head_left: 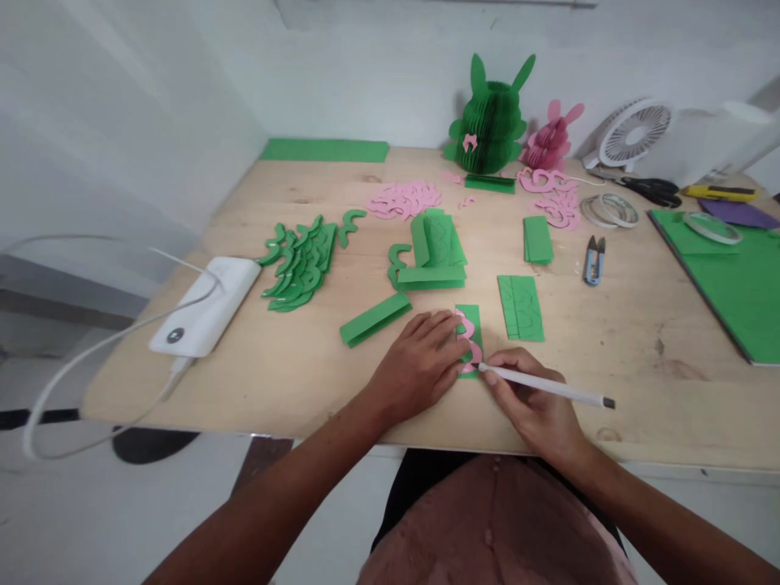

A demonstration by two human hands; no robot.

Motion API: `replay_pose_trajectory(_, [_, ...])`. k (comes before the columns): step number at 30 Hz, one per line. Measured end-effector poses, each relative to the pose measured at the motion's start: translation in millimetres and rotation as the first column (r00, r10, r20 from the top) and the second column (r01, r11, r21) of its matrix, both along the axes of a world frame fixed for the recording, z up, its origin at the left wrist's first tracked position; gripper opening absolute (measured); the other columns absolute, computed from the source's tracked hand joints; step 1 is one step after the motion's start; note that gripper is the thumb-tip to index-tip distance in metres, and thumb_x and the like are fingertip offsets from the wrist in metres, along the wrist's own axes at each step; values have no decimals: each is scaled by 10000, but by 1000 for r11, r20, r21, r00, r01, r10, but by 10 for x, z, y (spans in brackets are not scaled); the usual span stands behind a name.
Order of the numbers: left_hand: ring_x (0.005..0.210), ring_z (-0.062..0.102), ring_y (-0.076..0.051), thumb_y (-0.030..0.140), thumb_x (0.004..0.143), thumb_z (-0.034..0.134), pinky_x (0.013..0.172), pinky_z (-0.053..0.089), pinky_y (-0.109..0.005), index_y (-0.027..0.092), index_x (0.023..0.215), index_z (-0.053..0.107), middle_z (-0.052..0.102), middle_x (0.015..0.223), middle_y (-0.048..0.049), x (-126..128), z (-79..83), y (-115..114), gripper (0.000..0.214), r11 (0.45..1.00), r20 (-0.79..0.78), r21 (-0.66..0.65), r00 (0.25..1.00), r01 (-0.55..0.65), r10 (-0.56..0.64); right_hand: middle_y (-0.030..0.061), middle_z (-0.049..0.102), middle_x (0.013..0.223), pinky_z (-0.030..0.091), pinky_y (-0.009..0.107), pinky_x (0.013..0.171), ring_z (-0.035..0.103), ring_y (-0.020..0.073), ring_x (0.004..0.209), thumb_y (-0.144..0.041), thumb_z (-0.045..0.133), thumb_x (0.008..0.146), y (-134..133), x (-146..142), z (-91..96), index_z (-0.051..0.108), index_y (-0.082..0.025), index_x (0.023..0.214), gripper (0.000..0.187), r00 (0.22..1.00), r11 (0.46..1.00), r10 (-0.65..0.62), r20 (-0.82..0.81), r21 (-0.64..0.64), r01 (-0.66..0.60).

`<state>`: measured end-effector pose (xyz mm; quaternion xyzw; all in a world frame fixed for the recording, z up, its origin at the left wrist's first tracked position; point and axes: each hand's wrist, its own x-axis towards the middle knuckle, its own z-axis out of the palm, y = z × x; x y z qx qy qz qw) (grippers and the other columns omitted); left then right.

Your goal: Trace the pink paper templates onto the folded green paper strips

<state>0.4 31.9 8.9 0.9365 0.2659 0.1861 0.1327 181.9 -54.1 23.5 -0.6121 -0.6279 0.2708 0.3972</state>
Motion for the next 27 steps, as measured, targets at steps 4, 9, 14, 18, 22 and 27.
replay_pose_trajectory(4, [1320, 426, -265, 246, 931, 462, 1106, 342, -464, 187, 1113, 601, 526, 1350, -124, 5, -6, 3, 236, 1000, 15, 8, 1000, -3, 3, 45, 714, 929, 526, 307, 761, 656, 180, 845, -223, 531, 920, -6, 9, 16, 646, -221, 1025, 155, 994, 992, 75, 81, 93, -83])
replay_pose_trajectory(9, [1312, 430, -261, 248, 929, 468, 1094, 354, -463, 191, 1109, 601, 533, 1339, -116, 6, -11, 8, 231, 1000, 29, 4, 1000, -3, 3, 48, 710, 908, 524, 338, 732, 629, 191, 798, -197, 502, 931, -2, 28, -40, 641, -235, 1129, 245, 966, 971, 125, 227, 173, -166])
replay_pose_trajectory(14, [1300, 442, -254, 205, 919, 464, 1075, 372, -460, 209, 1100, 603, 543, 1324, -102, 5, -16, 16, 229, 1000, 41, -5, 999, -8, 8, 51, 717, 905, 525, 348, 734, 619, 198, 778, -190, 483, 938, -14, 29, -45, 624, -223, 1159, 264, 938, 961, 142, 316, 183, -207])
replay_pose_trajectory(18, [1298, 444, -252, 204, 919, 463, 1065, 379, -461, 215, 1103, 604, 549, 1316, -98, 3, -23, 21, 232, 1000, 56, -11, 998, -6, 7, 52, 722, 918, 530, 347, 750, 626, 195, 779, -189, 476, 942, -18, 28, -26, 633, -228, 1156, 269, 936, 963, 143, 321, 175, -207])
replay_pose_trajectory(22, [1302, 438, -249, 220, 925, 462, 1064, 376, -460, 219, 1109, 597, 548, 1317, -95, -3, -32, 24, 229, 1000, 64, -19, 998, -1, 3, 52, 718, 914, 531, 335, 739, 626, 190, 779, -193, 481, 940, -19, 35, -35, 633, -222, 1155, 265, 937, 962, 146, 316, 176, -209])
replay_pose_trajectory(27, [1316, 418, -248, 232, 927, 470, 1074, 362, -455, 217, 1118, 593, 543, 1319, -94, -10, -32, 24, 228, 999, 66, -35, 998, 5, -2, 52, 714, 907, 521, 333, 722, 615, 190, 771, -187, 485, 937, -19, 38, -40, 629, -217, 1146, 256, 938, 962, 152, 310, 172, -213])
